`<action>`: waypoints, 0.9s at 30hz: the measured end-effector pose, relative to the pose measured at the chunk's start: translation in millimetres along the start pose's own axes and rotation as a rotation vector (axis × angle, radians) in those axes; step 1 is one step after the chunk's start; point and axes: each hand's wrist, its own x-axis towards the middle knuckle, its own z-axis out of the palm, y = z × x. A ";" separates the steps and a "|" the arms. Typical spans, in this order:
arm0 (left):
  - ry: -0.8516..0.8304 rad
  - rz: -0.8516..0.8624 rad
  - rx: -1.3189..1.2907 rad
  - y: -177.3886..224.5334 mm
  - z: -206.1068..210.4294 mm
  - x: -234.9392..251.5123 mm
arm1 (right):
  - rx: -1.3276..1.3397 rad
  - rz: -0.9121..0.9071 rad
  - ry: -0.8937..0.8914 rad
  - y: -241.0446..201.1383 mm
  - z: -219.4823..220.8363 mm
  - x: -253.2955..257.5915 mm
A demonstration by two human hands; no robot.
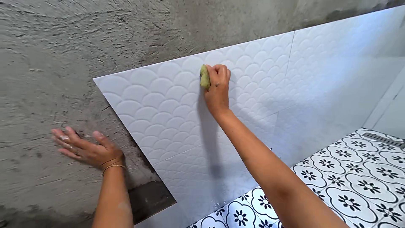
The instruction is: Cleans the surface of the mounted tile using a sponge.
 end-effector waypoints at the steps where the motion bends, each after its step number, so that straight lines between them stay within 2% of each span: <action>1: 0.000 0.001 0.004 0.5 -0.4 0.2 | 0.005 -0.028 -0.001 0.3 1.0 -0.9; 4: -0.006 0.010 0.001 1.7 -1.6 0.6 | -0.003 -0.078 -0.010 6.5 0.2 3.6; 8: -0.001 0.033 0.002 1.8 -1.9 1.0 | 0.000 -0.027 0.000 1.3 -0.1 5.1; 12: 0.000 0.024 0.002 1.6 -1.4 0.7 | -0.011 -0.111 -0.032 12.1 -4.5 4.6; 16: 0.003 0.006 0.005 0.2 0.6 -0.2 | -0.004 -0.022 -0.037 6.8 -7.4 16.2; 20: -0.024 0.006 0.013 -0.7 -1.0 0.6 | 0.053 -0.141 -0.084 -10.1 2.2 6.8; 22: -0.025 0.006 0.009 0.9 -1.5 1.1 | 0.006 -0.046 -0.111 8.2 -13.5 18.5; 25: -0.024 -0.014 0.016 3.0 -1.0 -0.4 | -0.061 0.324 -0.079 39.4 -42.2 43.4; 27: -0.017 -0.010 0.016 2.7 -0.8 -0.3 | -0.043 0.374 -0.035 29.4 -34.8 44.1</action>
